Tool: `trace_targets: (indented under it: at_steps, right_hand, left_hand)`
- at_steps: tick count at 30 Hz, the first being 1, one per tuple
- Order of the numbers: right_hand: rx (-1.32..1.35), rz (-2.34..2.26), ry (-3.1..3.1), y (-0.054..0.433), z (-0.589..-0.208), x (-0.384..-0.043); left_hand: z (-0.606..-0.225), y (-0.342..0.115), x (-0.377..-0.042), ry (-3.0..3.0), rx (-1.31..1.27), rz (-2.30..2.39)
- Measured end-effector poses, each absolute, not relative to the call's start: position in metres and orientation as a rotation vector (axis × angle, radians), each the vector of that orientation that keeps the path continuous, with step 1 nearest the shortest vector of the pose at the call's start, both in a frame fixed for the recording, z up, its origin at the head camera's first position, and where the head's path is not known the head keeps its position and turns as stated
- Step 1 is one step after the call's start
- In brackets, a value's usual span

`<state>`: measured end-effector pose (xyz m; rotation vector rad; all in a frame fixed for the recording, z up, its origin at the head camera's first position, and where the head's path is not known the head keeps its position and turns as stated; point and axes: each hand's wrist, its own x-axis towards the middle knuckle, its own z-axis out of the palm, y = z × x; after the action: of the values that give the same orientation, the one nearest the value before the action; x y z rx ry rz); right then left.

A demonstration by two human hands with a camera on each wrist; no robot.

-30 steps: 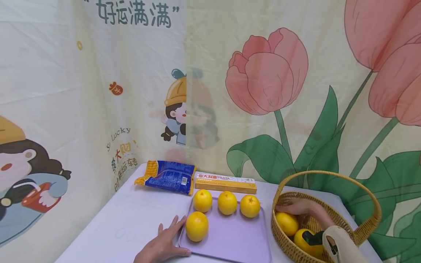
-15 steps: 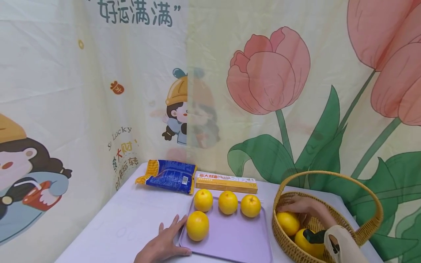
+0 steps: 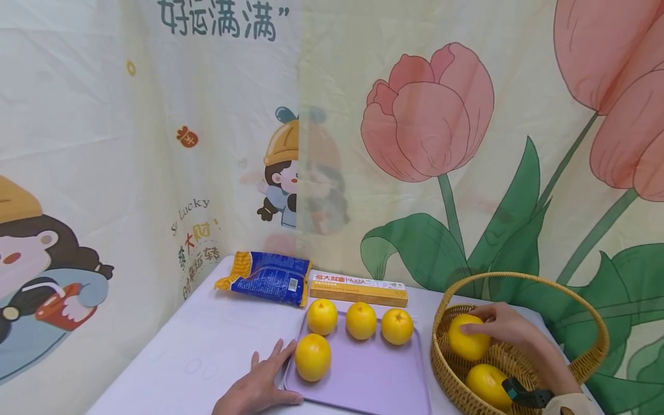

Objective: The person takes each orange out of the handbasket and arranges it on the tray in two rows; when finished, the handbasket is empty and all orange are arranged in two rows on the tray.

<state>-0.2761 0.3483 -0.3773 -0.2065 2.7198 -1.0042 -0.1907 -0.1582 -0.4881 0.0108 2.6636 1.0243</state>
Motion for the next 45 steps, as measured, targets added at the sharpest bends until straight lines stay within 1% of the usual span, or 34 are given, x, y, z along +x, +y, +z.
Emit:
trace_targets:
  at_steps: [8, 13, 19, 26, 32, 39, 45]
  right_hand:
    - [-0.417, -1.046, 2.868, 0.335, -0.358, -0.237]
    - [-0.586, -1.058, 2.941, 0.307, -0.348, -0.215]
    - [-0.774, -1.187, 2.868, 0.262, -0.35, -0.199]
    - [-0.912, -1.299, 2.775, 0.21, -0.373, -0.199]
    - [-0.863, -1.265, 2.764, 0.177, -0.405, -0.204]
    - [-0.752, -1.239, 2.802, 0.158, -0.437, -0.208]
    - [-0.727, -1.241, 2.834, 0.153, -0.451, -0.21]
  left_hand:
    - [-0.487, -0.159, -0.19, 2.677, 0.015, 1.025]
    - [-0.487, -0.158, -0.19, 2.668, 0.017, 1.036]
    - [-0.486, -0.159, -0.19, 2.671, 0.04, 1.042]
    - [-0.488, -0.159, -0.191, 2.668, 0.031, 1.033]
    - [-0.49, -0.159, -0.192, 2.653, 0.04, 1.039]
    - [-0.49, -0.159, -0.19, 2.659, 0.023, 1.036]
    - [-0.488, -0.158, -0.189, 2.665, 0.026, 1.039]
